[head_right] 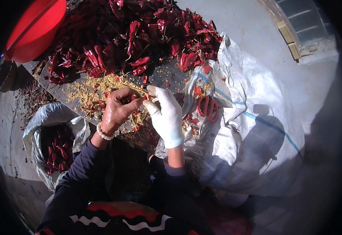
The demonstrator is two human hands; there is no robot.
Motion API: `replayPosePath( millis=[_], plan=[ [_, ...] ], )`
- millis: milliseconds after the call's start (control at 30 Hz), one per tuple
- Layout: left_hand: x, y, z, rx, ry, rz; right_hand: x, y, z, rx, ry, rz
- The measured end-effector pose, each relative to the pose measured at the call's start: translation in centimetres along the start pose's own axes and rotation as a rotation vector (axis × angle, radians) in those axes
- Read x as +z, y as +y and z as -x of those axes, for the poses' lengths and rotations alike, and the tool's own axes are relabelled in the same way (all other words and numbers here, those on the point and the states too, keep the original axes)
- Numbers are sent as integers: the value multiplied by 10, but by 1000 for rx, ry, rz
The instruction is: The person removes stems from dried red chili peppers using scissors and hands. They pick peppers from a pile, cut or pull off the stems, and place the de-stemmed peppers into a white sack while discarding stems onto the table.
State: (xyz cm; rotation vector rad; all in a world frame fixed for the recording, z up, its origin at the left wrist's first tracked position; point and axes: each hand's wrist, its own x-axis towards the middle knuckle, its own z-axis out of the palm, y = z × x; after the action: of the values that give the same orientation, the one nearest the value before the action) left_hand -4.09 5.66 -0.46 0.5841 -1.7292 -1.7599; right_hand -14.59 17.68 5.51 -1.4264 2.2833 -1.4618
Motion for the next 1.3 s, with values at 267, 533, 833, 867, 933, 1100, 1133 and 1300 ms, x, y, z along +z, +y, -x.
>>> replayPosePath(
  millis=[267, 533, 833, 867, 933, 1100, 1133, 1300],
  plan=[
    [5, 6, 4, 63, -157, -177, 9, 9, 8, -47, 70, -77],
    [1, 8, 11, 74, -423, -287, -16, 37, 4, 275, 450, -1076],
    [-40, 29, 8, -374, -107, 302, 5, 24, -23, -140, -241, -174],
    [-39, 24, 5, -309, -79, 303, 17, 27, -31, -118, -191, 1],
    [-40, 30, 8, -423, -54, 234, 50, 51, -48, -61, -122, 106],
    [-33, 19, 2, -307, -53, 377, 80, 98, -90, -166, -163, 811],
    [-36, 16, 3, -296, -58, 355, 83, 100, -93, -220, -145, 794],
    [-42, 14, 3, -303, -68, 163, 72, 92, -84, -173, -29, 337]
  ],
)
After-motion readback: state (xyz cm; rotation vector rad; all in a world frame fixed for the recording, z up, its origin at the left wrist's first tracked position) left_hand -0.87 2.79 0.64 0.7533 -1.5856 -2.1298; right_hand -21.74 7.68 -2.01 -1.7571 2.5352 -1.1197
